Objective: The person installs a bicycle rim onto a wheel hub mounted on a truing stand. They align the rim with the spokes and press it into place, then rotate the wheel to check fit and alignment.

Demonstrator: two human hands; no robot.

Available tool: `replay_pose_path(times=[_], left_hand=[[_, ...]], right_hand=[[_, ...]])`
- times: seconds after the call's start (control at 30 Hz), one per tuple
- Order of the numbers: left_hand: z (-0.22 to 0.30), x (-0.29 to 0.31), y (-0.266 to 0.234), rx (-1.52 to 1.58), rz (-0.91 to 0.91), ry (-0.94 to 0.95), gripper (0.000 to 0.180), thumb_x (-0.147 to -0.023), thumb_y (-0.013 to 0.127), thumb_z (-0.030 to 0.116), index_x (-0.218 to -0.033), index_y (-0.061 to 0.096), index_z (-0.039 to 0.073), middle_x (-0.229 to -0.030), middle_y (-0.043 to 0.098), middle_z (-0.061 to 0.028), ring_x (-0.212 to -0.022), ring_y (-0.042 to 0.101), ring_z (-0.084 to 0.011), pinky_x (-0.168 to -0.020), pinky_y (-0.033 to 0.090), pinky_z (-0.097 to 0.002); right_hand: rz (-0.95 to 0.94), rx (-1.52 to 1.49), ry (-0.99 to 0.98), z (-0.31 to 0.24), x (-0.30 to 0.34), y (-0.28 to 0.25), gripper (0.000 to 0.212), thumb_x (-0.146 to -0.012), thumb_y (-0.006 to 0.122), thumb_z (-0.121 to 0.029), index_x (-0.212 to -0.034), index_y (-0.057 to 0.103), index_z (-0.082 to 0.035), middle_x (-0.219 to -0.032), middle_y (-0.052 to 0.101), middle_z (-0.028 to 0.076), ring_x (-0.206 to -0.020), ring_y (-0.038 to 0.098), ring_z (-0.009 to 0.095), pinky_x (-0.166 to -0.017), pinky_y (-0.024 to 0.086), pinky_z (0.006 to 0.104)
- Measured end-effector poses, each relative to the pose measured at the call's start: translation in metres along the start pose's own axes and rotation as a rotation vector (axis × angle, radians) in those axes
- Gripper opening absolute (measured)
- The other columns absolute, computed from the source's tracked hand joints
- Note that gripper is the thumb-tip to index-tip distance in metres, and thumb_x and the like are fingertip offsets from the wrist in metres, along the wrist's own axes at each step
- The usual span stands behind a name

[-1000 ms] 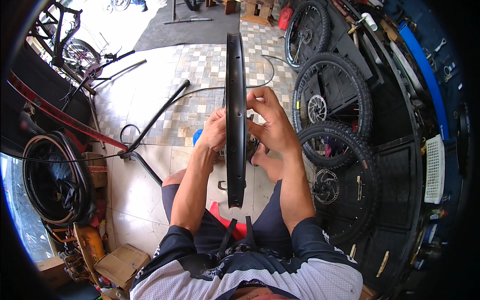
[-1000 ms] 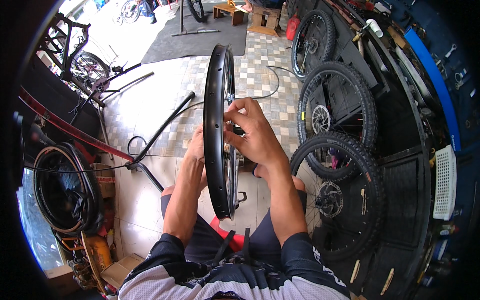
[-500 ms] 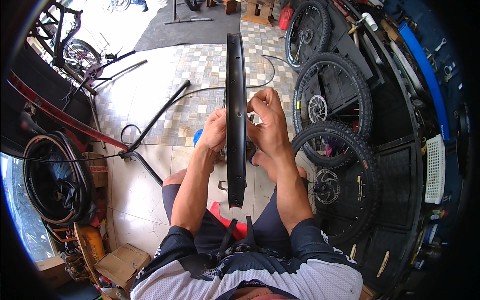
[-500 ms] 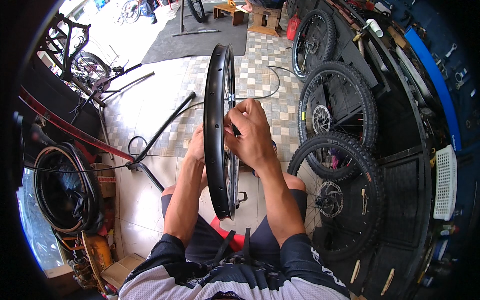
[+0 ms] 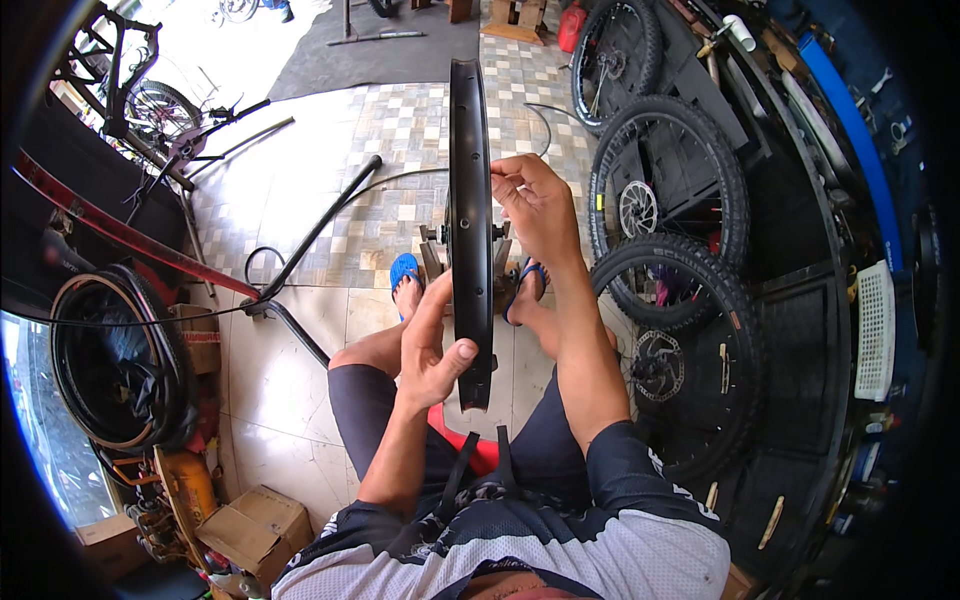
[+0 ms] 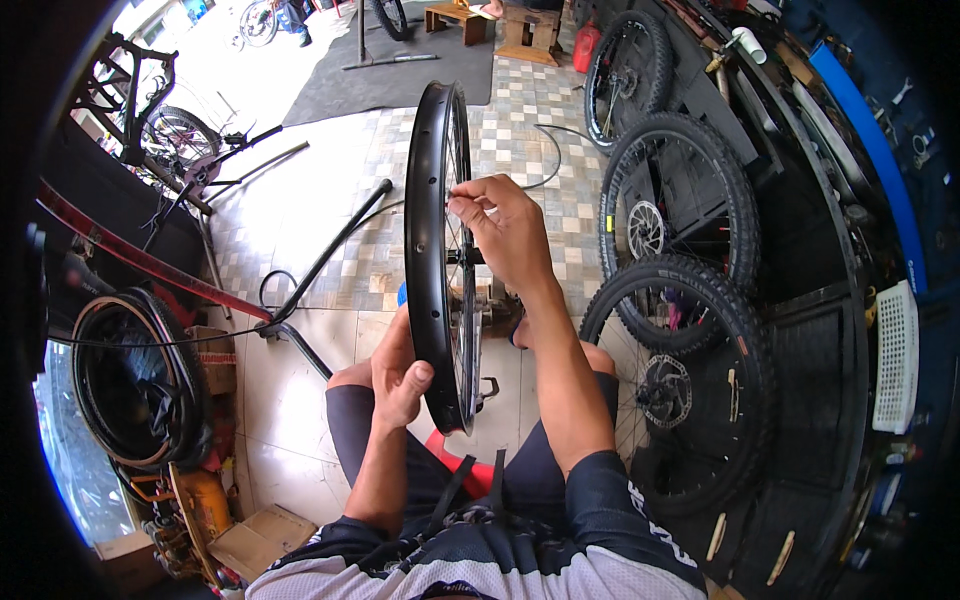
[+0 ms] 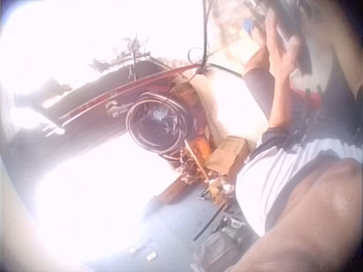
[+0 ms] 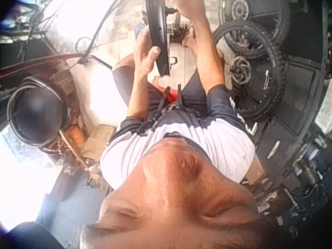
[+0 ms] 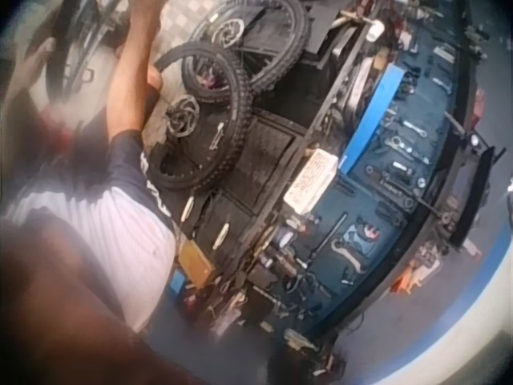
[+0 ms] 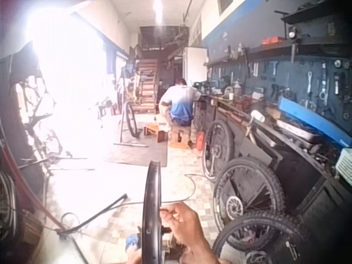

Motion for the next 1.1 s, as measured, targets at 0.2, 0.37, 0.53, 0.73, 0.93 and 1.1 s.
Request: replay_pose_path(times=[0.2, 0.37, 0.53, 0.73, 0.93, 1.1], left_hand=[[0.013, -0.022, 0.005, -0.193, 0.063, 0.058, 0.055, -0.097, 0.065, 0.033, -0.137, 0.057, -0.003, -0.138, 0.058, -0.0203, -0.132, 0.052, -0.0337, -0.111, 0.036, -0.0432], [0.021, -0.036, 0.004, -0.208, 0.062, 0.078, 0.048, -0.099, 0.063, 0.028, -0.135, 0.059, -0.003, -0.137, 0.059, -0.021, -0.127, 0.056, -0.0325, -0.108, 0.039, -0.0417], [0.026, -0.041, 0.005, -0.258, 0.079, 0.155, 0.045, -0.1, 0.061, 0.025, -0.135, 0.059, -0.004, -0.134, 0.057, -0.02, -0.123, 0.055, -0.0303, -0.107, 0.04, -0.0391], [0.024, -0.041, 0.005, -0.224, 0.109, 0.162, 0.044, -0.1, 0.061, 0.025, -0.134, 0.06, -0.003, -0.134, 0.056, -0.0175, -0.124, 0.053, -0.0275, -0.106, 0.041, -0.0387], [0.015, -0.038, 0.005, -0.106, 0.154, 0.104, 0.048, -0.101, 0.062, 0.023, -0.14, 0.053, -0.002, -0.138, 0.053, -0.0156, -0.126, 0.053, -0.0253, -0.106, 0.042, -0.0383], [0.016, -0.04, 0.006, -0.056, 0.163, 0.056, 0.048, -0.102, 0.061, 0.02, -0.143, 0.05, -0.003, -0.138, 0.053, -0.014, -0.125, 0.054, -0.0223, -0.105, 0.044, -0.0376]], right_hand=[[-0.042, 0.087, -0.046, -0.004, 0.03, -0.011, 0.015, -0.097, 0.072, -0.014, -0.108, 0.069, -0.004, -0.105, 0.069, 0.003, -0.094, 0.064, 0.014, -0.084, 0.051, 0.0288], [-0.12, 0.086, -0.157, -0.008, 0.043, -0.007, 0.015, -0.093, 0.075, -0.011, -0.106, 0.071, -0.005, -0.105, 0.071, 0.009, -0.093, 0.068, 0.019, -0.081, 0.055, 0.0297], [-0.155, 0.079, -0.197, -0.013, 0.044, -0.006, 0.015, -0.093, 0.074, -0.01, -0.106, 0.07, -0.004, -0.106, 0.072, 0.009, -0.096, 0.07, 0.02, -0.084, 0.055, 0.0306], [-0.164, 0.082, -0.204, -0.016, 0.045, -0.005, 0.015, -0.092, 0.075, -0.008, -0.106, 0.07, -0.003, -0.105, 0.072, 0.01, -0.097, 0.071, 0.021, -0.085, 0.056, 0.0316], [-0.139, 0.013, -0.221, -0.018, 0.047, -0.004, 0.015, -0.091, 0.075, -0.007, -0.104, 0.07, -0.001, -0.103, 0.072, 0.011, -0.097, 0.071, 0.022, -0.085, 0.056, 0.0316], [-0.086, -0.047, -0.229, -0.018, 0.051, 0.004, 0.015, -0.092, 0.074, -0.006, -0.106, 0.07, 0.0, -0.103, 0.071, 0.01, -0.101, 0.069, 0.021, -0.089, 0.054, 0.0306]])
Point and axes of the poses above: each hand's wrist, its own x-axis away from the middle knuckle, its own y-axis out of the palm, z = x × y, the point moved 2 cm from there along -x, towards the middle knuckle
